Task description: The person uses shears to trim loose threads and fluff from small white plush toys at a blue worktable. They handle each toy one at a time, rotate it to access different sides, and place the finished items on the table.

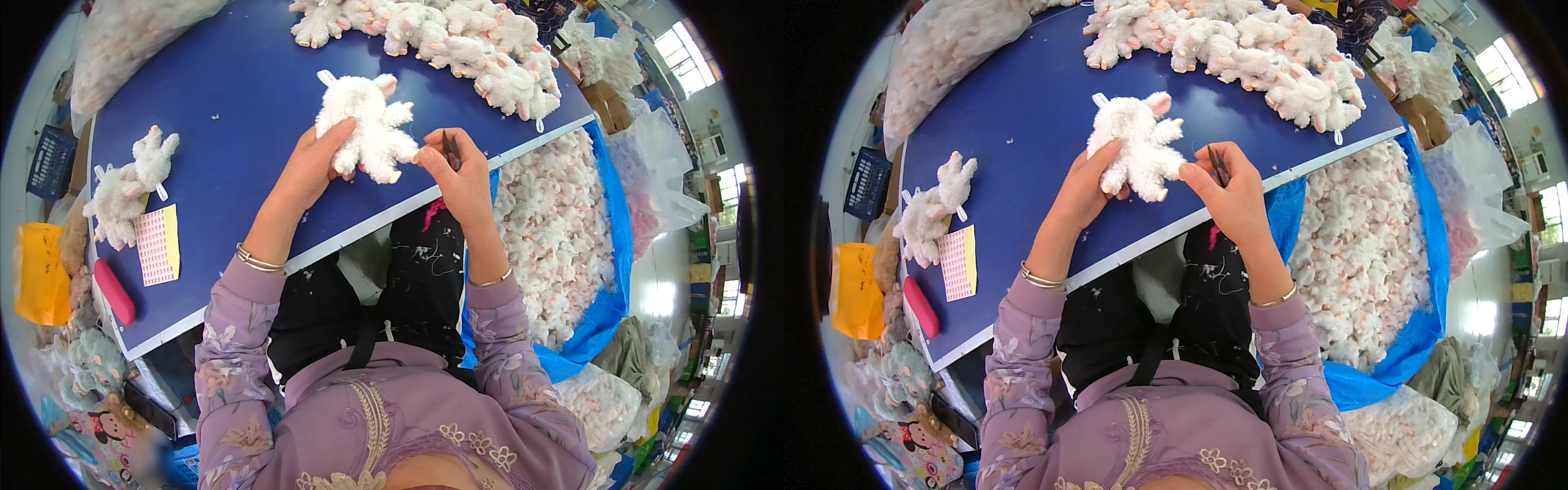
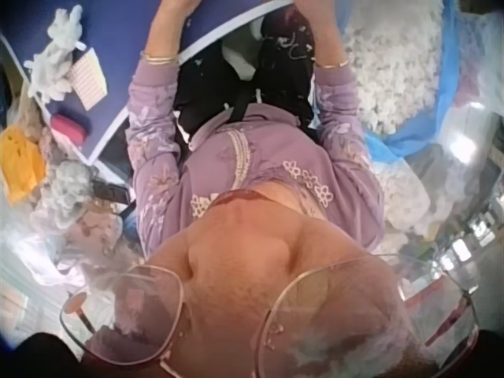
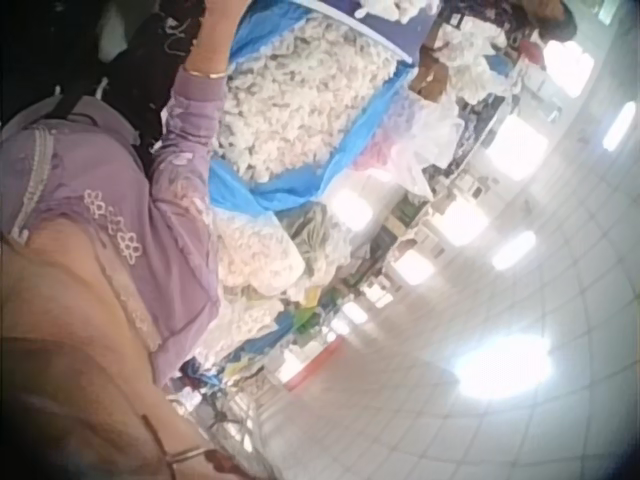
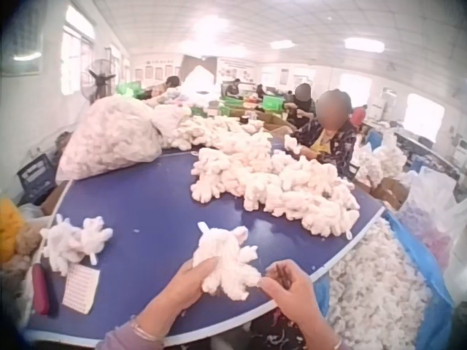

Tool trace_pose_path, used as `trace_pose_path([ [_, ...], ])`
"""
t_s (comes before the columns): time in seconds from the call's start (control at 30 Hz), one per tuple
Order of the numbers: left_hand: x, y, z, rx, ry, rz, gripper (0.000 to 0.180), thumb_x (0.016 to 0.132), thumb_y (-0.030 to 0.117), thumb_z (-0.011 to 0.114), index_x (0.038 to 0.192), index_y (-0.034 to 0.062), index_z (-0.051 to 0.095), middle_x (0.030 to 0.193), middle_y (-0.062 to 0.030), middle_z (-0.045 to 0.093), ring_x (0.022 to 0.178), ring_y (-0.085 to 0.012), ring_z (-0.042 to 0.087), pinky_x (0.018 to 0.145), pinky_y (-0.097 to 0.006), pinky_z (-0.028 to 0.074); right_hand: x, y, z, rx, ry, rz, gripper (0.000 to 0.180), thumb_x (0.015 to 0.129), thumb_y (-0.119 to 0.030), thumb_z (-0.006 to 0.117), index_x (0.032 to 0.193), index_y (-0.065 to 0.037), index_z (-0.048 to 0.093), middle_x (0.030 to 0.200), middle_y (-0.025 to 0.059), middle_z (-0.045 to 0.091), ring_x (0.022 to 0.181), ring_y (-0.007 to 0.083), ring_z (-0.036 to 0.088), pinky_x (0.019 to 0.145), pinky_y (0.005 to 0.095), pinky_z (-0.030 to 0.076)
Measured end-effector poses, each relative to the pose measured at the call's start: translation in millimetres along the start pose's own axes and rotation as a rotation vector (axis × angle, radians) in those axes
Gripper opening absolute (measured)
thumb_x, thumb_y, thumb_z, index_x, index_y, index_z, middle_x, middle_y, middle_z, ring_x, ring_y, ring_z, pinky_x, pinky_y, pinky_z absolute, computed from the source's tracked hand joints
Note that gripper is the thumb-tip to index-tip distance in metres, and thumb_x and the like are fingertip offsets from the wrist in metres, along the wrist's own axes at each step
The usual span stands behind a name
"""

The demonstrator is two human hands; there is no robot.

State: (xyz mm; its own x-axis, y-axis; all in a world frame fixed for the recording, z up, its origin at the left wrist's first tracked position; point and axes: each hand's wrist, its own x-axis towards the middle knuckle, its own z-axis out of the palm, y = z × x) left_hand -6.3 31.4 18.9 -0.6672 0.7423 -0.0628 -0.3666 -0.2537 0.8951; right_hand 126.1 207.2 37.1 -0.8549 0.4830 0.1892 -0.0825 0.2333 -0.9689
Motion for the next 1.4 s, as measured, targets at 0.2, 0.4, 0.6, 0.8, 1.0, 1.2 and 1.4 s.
trace_pose_path([
  [0.2,-4,0,3,0.002,-0.119,-0.068,0.037,0.097,0.032,0.053,0.114,-0.0002,0.054,0.092,-0.0084,0.063,0.07,-0.0124,0.059,0.055,-0.025,0.047,10,-5,14,0.153,-0.04,0.079,0.035,0.085,-0.018,0.071,0.11,0.002,0.056,0.086,0.0009,0.061,0.073,0.0059,0.055,0.066,0.0222,0.046],
  [0.4,-2,-1,5,0.131,-0.1,-0.142,0.031,0.094,0.018,0.058,0.119,-0.0008,0.055,0.083,-0.0024,0.06,0.059,-0.0064,0.052,0.047,-0.02,0.039,10,11,9,0.18,-0.114,0.129,0.018,0.087,-0.014,0.068,0.099,-0.003,0.061,0.078,-0.0019,0.059,0.066,0.004,0.051,0.056,0.0208,0.041],
  [0.6,-1,8,0,0.148,-0.008,-0.079,0.024,0.097,0.014,0.051,0.117,0.0014,0.055,0.068,0.0006,0.051,0.053,-0.0043,0.038,0.047,-0.019,0.029,17,-9,-50,0.585,0.549,-0.131,0.021,0.093,-0.024,0.061,0.1,-0.005,0.06,0.081,-0.0002,0.06,0.055,0.005,0.046,0.049,0.0195,0.036],
  [0.8,4,2,5,0.195,-0.017,-0.104,0.022,0.098,0.018,0.048,0.11,0.0019,0.057,0.069,0.0007,0.053,0.055,-0.0046,0.041,0.05,-0.02,0.033,21,3,-146,0.797,0.531,-0.209,0.041,0.098,-0.04,0.047,0.111,-0.002,0.057,0.092,0.0087,0.065,0.043,0.0057,0.027,0.038,0.0222,0.02],
  [1.0,5,1,8,0.204,-0.047,-0.094,0.022,0.098,0.018,0.048,0.107,0.0017,0.058,0.071,0.0001,0.054,0.056,-0.0049,0.043,0.05,-0.019,0.035,95,82,-162,-0.609,0.814,-0.363,0.048,0.084,-0.035,0.065,0.118,-0.001,0.058,0.098,0.0161,0.068,0.074,0.026,0.065,0.068,0.0376,0.052],
  [1.2,5,-2,5,0.202,-0.046,-0.087,0.02,0.098,0.018,0.049,0.107,0.0031,0.059,0.071,0.0002,0.055,0.055,-0.005,0.044,0.051,-0.019,0.036,120,83,-132,-0.791,0.392,-0.099,0.042,0.08,-0.029,0.065,0.109,0.001,0.063,0.094,0.0235,0.067,0.092,0.0382,0.065,0.082,0.0423,0.05],
  [1.4,12,-9,1,0.321,0.251,0.152,0.024,0.095,0.021,0.057,0.112,0.0046,0.058,0.088,0.0005,0.06,0.073,-0.0049,0.052,0.058,-0.019,0.04,77,49,-33,-0.472,-0.18,-0.145,0.031,0.077,-0.017,0.066,0.103,-0.001,0.063,0.084,0.0121,0.065,0.074,0.0203,0.061,0.072,0.0311,0.049],
])
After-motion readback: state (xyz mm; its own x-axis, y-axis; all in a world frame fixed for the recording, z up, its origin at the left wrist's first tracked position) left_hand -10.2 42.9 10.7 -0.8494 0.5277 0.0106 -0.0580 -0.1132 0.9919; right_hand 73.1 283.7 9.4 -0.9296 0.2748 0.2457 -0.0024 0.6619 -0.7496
